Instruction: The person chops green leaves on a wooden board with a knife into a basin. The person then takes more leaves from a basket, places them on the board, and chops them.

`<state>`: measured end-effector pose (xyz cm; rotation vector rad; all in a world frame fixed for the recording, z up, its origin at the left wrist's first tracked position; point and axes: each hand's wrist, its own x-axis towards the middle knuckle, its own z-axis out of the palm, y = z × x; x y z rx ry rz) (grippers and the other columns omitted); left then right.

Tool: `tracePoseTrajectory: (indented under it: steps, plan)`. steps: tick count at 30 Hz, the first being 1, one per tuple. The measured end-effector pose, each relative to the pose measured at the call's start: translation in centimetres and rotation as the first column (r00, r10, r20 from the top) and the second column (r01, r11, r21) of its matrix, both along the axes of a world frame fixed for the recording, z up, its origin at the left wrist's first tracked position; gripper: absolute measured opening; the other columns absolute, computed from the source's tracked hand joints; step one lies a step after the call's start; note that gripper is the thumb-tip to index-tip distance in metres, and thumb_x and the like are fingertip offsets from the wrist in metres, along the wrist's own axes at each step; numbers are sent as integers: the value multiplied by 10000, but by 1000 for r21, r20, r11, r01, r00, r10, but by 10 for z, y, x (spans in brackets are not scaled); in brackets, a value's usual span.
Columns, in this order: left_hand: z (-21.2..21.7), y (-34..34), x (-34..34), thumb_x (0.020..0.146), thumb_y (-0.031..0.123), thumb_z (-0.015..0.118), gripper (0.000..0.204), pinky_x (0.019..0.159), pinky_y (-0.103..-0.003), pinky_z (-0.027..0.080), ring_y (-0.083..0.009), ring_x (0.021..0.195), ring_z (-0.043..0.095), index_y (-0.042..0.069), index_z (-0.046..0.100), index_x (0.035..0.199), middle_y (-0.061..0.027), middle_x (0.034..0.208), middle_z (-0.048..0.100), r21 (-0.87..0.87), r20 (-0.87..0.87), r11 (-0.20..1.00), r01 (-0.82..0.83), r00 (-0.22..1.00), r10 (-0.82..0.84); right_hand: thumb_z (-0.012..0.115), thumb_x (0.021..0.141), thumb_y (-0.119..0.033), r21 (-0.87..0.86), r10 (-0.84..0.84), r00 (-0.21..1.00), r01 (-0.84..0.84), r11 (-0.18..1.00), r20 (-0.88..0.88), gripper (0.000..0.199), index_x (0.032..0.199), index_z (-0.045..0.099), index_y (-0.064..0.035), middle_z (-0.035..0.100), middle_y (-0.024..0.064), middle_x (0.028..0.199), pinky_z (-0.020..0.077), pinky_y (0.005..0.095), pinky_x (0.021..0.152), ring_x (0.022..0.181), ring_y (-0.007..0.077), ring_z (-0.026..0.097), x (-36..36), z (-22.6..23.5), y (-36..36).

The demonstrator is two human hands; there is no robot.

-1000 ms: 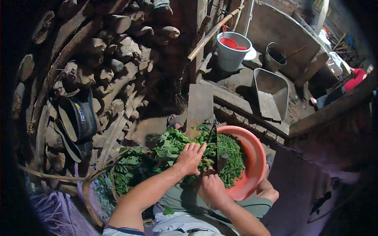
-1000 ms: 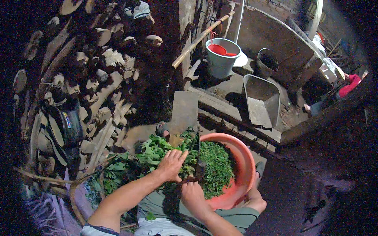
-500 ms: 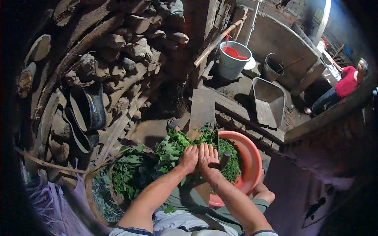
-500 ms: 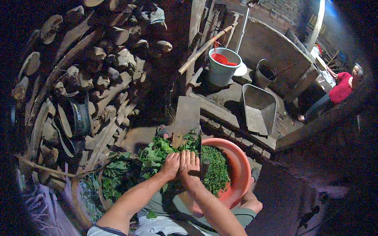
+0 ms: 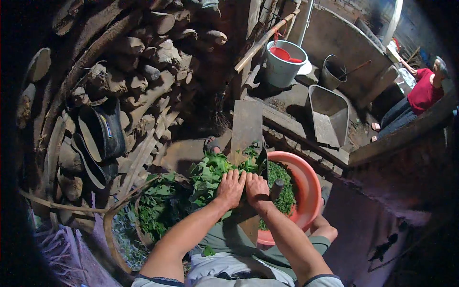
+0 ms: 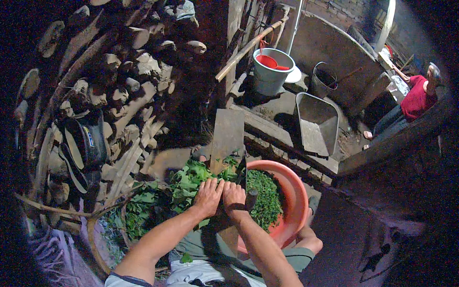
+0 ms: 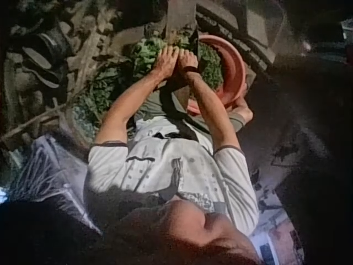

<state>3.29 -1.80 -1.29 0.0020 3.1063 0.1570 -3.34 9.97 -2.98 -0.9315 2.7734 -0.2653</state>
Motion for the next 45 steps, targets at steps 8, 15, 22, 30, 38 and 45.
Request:
tracePoseTrajectory:
  steps: [8, 15, 22, 30, 38, 45]
  plan:
    - [-42, -9, -9, 621, 138, 786, 672, 883, -374, 457, -284, 1017, 562, 74, 505, 1229, -123, 1067, 568, -20, -46, 997, 70, 996, -71, 541, 880, -175, -72, 106, 911, -146, 987, -399, 251, 1072, 594, -22, 538, 180, 1123, 494, 465, 830, 1072, 370, 542, 10, 8, 6]
    - [9, -6, 0, 607, 341, 816, 715, 946, -435, 403, -286, 1090, 505, 131, 563, 1241, -84, 1135, 567, 145, -56, 987, 75, 996, -68, 568, 864, -187, 82, -10, 996, 18, 996, -92, 249, 1020, 606, 3, 576, 200, 1083, 548, 452, 796, 1008, 367, 605, -20, 55, -43]
    - [26, 17, -26, 775, 410, 692, 636, 1181, -467, 199, -301, 1334, 366, 53, 611, 1295, -133, 1397, 519, 42, 447, 999, -26, 895, 5, 502, 974, -374, -184, -294, 953, 302, 935, 69, 444, 1011, 641, 46, 638, 281, 1036, 541, 487, 814, 987, 442, 641, -76, -47, -11]
    - [-26, -10, 11, 910, 220, 520, 379, 1207, -495, 130, -331, 1414, 324, 40, 708, 1185, -99, 1352, 599, -353, 259, 923, 154, 964, -62, 348, 1022, -490, -31, -226, 915, 251, 968, 335, 506, 1163, 629, -94, 697, 260, 902, 521, 525, 808, 887, 475, 660, -44, -12, -45]
    - [-51, -23, -4, 812, 201, 621, 296, 944, -374, 405, -247, 1070, 553, 34, 714, 1038, -103, 1026, 663, -15, 121, 997, -70, 990, 71, 539, 963, -313, -176, -281, 933, 322, 930, 223, 395, 1155, 572, 31, 665, 246, 911, 521, 529, 783, 901, 431, 661, -31, -5, -50]
    - [4, -16, -9, 636, 299, 776, 721, 945, -425, 427, -267, 1093, 560, 18, 534, 1254, -101, 1116, 571, 78, 32, 991, 105, 994, -108, 697, 851, -75, -721, -54, 998, 8, 693, -41, 356, 1153, 535, 22, 577, 217, 1069, 479, 445, 848, 982, 409, 566, 44, 93, 17]
